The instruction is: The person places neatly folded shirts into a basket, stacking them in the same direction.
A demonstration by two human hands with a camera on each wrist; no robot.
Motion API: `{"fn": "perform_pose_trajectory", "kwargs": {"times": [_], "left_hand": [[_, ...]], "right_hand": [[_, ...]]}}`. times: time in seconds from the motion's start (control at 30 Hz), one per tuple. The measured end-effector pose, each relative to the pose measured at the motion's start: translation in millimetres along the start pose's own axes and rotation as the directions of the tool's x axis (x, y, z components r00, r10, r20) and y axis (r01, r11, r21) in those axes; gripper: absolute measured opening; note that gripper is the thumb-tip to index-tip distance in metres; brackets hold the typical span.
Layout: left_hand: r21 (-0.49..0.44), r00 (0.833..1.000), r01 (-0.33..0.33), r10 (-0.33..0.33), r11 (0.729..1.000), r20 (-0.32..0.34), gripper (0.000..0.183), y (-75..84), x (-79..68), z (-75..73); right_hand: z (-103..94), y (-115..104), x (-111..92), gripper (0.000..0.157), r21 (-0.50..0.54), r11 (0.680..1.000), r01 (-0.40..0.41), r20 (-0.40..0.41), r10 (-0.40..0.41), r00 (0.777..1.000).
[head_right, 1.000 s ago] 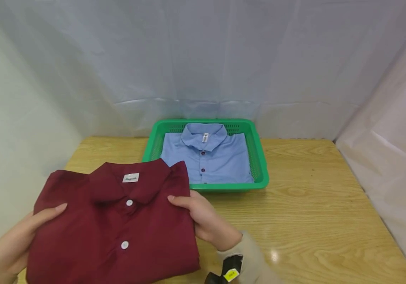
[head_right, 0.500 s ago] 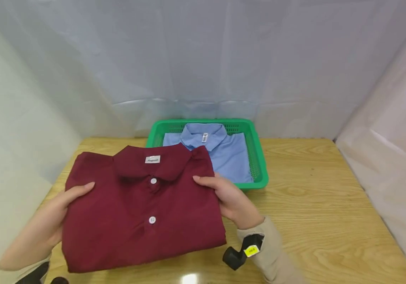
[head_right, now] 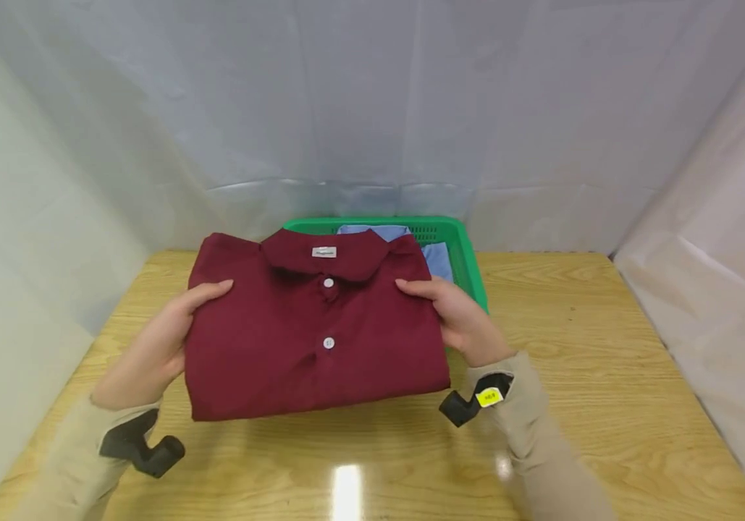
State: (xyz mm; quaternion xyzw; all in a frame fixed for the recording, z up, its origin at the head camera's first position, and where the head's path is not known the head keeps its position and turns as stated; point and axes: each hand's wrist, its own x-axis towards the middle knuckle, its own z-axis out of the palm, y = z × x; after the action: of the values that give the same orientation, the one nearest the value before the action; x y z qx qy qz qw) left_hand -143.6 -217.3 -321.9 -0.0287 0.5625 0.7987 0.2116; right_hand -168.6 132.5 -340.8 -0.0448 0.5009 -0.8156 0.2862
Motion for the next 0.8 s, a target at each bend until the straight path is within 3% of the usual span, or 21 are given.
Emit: {"fn": "perform_pose_trajectory", "kwargs": {"times": [0.33,0.43,0.5,0.57,0.63,0.67,0.73,0.8], "left_hand": [[0.100,0.999,-0.028,0.031,0.995,-0.030,0.020,4.4,75.8,0.8],[0.191,0.995,-0.042,0.059,0.981,-0.083,0.025,3.2,96.0,0.1],[0.298,0.988,-0.068,0.106,0.952,-0.115,0.029,0.6,108.0,-0.4],[0.429,0.971,-0.104,0.185,0.897,-0.150,0.033,-3.6,119.0,-0.9],[0.546,0.950,-0.140,0.267,0.826,-0.160,0.036,-9.1,128.6,-1.4],[0.610,0.938,-0.154,0.308,0.777,-0.156,0.036,-12.1,133.1,-1.8],[0.737,0.912,-0.177,0.390,0.652,-0.125,0.038,-17.7,141.4,-3.0],[0.827,0.904,-0.169,0.418,0.536,-0.086,0.041,-21.6,147.4,-4.8]], "right_hand": [[-32.8,-19,28,0.019,-0.044,0.999,-0.014,-0.106,0.009,0.994],[-42.6,-23,36,0.016,-0.035,0.999,-0.021,-0.136,0.016,0.991],[-49.9,-26,41,0.014,-0.025,1.000,-0.019,-0.153,0.015,0.988],[-57.4,-28,45,0.013,-0.016,0.999,-0.028,-0.164,0.025,0.986],[-63.9,-29,49,0.013,-0.012,0.999,-0.053,-0.180,0.050,0.982],[-67.6,-29,50,0.013,-0.011,0.997,-0.073,-0.190,0.070,0.979],[-75.2,-27,52,0.014,-0.016,0.994,-0.113,-0.216,0.107,0.970],[-82.5,-24,54,0.014,-0.025,0.990,-0.142,-0.250,0.132,0.959]]}}
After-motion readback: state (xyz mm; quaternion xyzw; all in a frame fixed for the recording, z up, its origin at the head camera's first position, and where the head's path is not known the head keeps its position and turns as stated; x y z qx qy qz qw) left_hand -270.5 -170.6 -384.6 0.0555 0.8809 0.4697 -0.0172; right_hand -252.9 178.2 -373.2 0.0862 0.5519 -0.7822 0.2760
